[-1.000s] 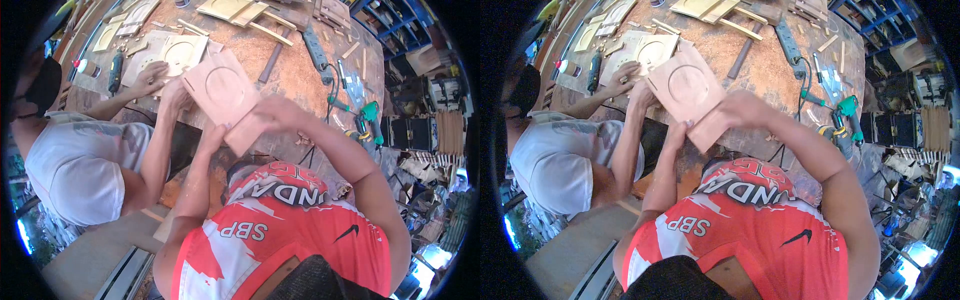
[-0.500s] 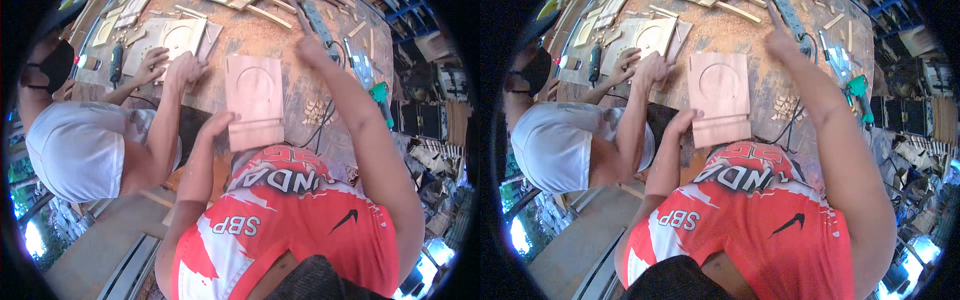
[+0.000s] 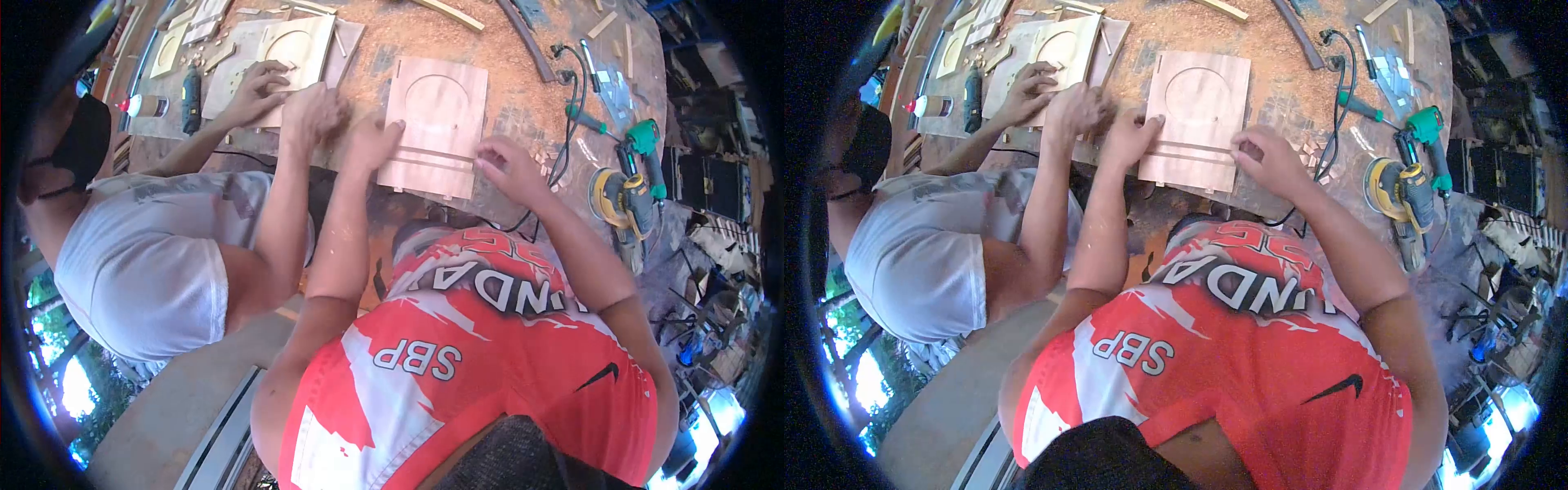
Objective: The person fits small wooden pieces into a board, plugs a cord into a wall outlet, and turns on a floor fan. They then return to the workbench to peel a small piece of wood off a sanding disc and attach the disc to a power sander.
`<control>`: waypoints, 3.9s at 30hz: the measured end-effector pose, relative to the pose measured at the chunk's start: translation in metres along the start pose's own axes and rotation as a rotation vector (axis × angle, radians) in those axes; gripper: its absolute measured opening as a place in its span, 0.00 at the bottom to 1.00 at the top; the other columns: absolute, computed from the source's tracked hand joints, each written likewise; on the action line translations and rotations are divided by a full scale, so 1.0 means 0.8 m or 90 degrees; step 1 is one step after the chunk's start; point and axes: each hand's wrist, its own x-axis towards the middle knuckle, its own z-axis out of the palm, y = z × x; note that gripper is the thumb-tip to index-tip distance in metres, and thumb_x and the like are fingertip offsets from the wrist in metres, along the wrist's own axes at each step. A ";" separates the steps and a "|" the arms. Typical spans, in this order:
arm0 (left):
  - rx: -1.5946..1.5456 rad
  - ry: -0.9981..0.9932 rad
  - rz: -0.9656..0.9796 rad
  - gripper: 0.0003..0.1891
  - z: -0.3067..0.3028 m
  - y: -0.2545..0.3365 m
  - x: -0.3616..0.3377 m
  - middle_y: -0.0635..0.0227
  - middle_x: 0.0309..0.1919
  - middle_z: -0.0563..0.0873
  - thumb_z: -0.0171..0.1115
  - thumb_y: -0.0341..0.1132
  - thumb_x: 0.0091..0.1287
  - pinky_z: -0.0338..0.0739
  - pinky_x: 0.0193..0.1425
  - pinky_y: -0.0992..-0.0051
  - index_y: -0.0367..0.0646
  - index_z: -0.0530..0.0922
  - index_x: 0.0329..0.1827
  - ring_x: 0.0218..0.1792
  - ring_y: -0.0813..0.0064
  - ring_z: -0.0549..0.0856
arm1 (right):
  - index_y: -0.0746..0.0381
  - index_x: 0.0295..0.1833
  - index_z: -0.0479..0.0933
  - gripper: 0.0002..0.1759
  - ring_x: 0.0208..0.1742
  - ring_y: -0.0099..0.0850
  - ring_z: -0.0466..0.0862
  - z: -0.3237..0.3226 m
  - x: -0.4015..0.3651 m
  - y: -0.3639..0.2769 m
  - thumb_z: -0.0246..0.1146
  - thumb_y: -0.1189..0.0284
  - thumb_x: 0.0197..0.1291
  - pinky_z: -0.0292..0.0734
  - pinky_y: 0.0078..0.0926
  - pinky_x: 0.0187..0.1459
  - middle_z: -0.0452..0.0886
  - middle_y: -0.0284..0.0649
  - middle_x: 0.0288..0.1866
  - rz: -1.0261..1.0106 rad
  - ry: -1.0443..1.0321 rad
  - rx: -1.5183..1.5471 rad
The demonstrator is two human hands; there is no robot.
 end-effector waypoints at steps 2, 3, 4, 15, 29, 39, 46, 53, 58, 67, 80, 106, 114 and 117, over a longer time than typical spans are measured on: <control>0.054 0.150 0.053 0.17 -0.002 0.006 -0.023 0.68 0.30 0.83 0.59 0.38 0.62 0.73 0.38 0.77 0.30 0.79 0.44 0.32 0.78 0.79 | 0.63 0.45 0.78 0.12 0.35 0.28 0.80 0.006 -0.016 0.002 0.65 0.69 0.58 0.75 0.24 0.39 0.79 0.39 0.38 0.006 -0.001 0.031; -0.049 0.133 0.040 0.15 -0.008 0.005 -0.034 0.68 0.31 0.82 0.57 0.34 0.62 0.73 0.38 0.78 0.31 0.79 0.45 0.32 0.78 0.79 | 0.62 0.46 0.78 0.12 0.36 0.27 0.79 0.008 -0.023 0.005 0.65 0.69 0.59 0.75 0.23 0.39 0.79 0.38 0.38 0.042 -0.010 0.076; -0.155 0.119 0.028 0.13 -0.013 0.005 -0.040 0.68 0.32 0.82 0.54 0.31 0.63 0.73 0.38 0.79 0.32 0.80 0.46 0.32 0.79 0.79 | 0.62 0.46 0.78 0.12 0.36 0.25 0.79 0.008 -0.027 0.007 0.65 0.69 0.59 0.75 0.23 0.40 0.79 0.37 0.38 0.074 -0.019 0.120; -0.504 0.044 0.001 0.21 0.026 0.012 -0.089 0.55 0.54 0.80 0.50 0.26 0.72 0.80 0.56 0.73 0.32 0.63 0.67 0.51 0.68 0.82 | 0.63 0.48 0.78 0.12 0.36 0.21 0.78 -0.017 -0.068 0.019 0.65 0.70 0.60 0.75 0.21 0.40 0.80 0.34 0.36 0.070 -0.003 0.161; 0.134 0.388 0.153 0.11 0.076 0.019 -0.078 0.57 0.33 0.87 0.63 0.29 0.56 0.80 0.47 0.66 0.38 0.82 0.43 0.39 0.61 0.87 | 0.63 0.50 0.78 0.13 0.40 0.22 0.79 -0.053 -0.192 0.081 0.64 0.73 0.60 0.75 0.22 0.43 0.80 0.34 0.39 0.082 0.091 0.279; 0.309 0.379 0.070 0.09 0.063 0.004 -0.054 0.60 0.28 0.86 0.69 0.31 0.49 0.80 0.41 0.67 0.41 0.82 0.32 0.32 0.63 0.86 | 0.63 0.51 0.77 0.12 0.42 0.23 0.78 -0.078 -0.271 0.126 0.62 0.74 0.61 0.74 0.23 0.47 0.81 0.34 0.42 0.146 0.150 0.341; 0.151 0.298 0.015 0.10 0.040 -0.035 -0.036 0.63 0.30 0.85 0.73 0.32 0.45 0.78 0.42 0.73 0.37 0.80 0.27 0.35 0.67 0.83 | 0.64 0.52 0.77 0.12 0.42 0.22 0.78 -0.096 -0.302 0.154 0.62 0.75 0.62 0.73 0.21 0.46 0.80 0.33 0.43 0.197 0.225 0.387; 0.823 0.255 0.208 0.15 0.037 0.059 -0.044 0.65 0.34 0.86 0.74 0.47 0.39 0.69 0.60 0.62 0.49 0.86 0.26 0.47 0.62 0.79 | 0.64 0.51 0.77 0.12 0.41 0.20 0.78 -0.102 -0.306 0.187 0.61 0.76 0.63 0.75 0.20 0.42 0.80 0.34 0.43 0.195 0.226 0.403; 0.787 0.134 -0.028 0.15 0.037 0.064 -0.029 0.58 0.45 0.84 0.75 0.53 0.38 0.56 0.71 0.64 0.57 0.88 0.27 0.63 0.55 0.69 | 0.65 0.51 0.76 0.13 0.40 0.20 0.78 -0.102 -0.306 0.187 0.63 0.78 0.61 0.76 0.19 0.40 0.80 0.35 0.43 0.180 0.232 0.391; 0.900 0.110 0.051 0.18 0.033 0.055 -0.028 0.52 0.62 0.75 0.75 0.56 0.42 0.54 0.74 0.64 0.57 0.87 0.30 0.67 0.54 0.68 | 0.65 0.50 0.77 0.13 0.39 0.21 0.79 -0.098 -0.307 0.194 0.64 0.78 0.59 0.76 0.19 0.40 0.81 0.36 0.42 0.146 0.250 0.387; 0.428 0.044 -0.073 0.14 -0.008 -0.031 -0.019 0.68 0.22 0.86 0.70 0.43 0.56 0.76 0.38 0.74 0.41 0.88 0.37 0.28 0.77 0.83 | 0.64 0.50 0.77 0.12 0.40 0.21 0.79 -0.098 -0.308 0.193 0.63 0.79 0.59 0.75 0.20 0.42 0.80 0.36 0.43 0.115 0.259 0.397; 0.611 0.218 -0.030 0.21 0.066 0.069 -0.057 0.54 0.55 0.76 0.63 0.43 0.52 0.66 0.63 0.62 0.40 0.83 0.46 0.59 0.54 0.70 | 0.64 0.47 0.78 0.10 0.35 0.23 0.80 -0.094 -0.305 0.182 0.63 0.77 0.58 0.76 0.21 0.36 0.81 0.36 0.37 0.117 0.275 0.313; 0.753 0.134 -0.039 0.18 0.064 0.062 -0.058 0.53 0.37 0.87 0.59 0.48 0.63 0.82 0.48 0.59 0.41 0.86 0.35 0.42 0.57 0.87 | 0.64 0.45 0.78 0.09 0.33 0.22 0.79 -0.092 -0.299 0.181 0.64 0.75 0.60 0.76 0.20 0.34 0.81 0.35 0.35 0.116 0.290 0.276; 0.751 0.165 -0.064 0.18 0.052 -0.005 -0.020 0.52 0.38 0.87 0.58 0.47 0.64 0.81 0.49 0.59 0.40 0.85 0.36 0.43 0.55 0.87 | 0.64 0.46 0.79 0.09 0.32 0.21 0.79 -0.090 -0.302 0.185 0.64 0.75 0.60 0.75 0.19 0.34 0.80 0.35 0.33 0.132 0.264 0.278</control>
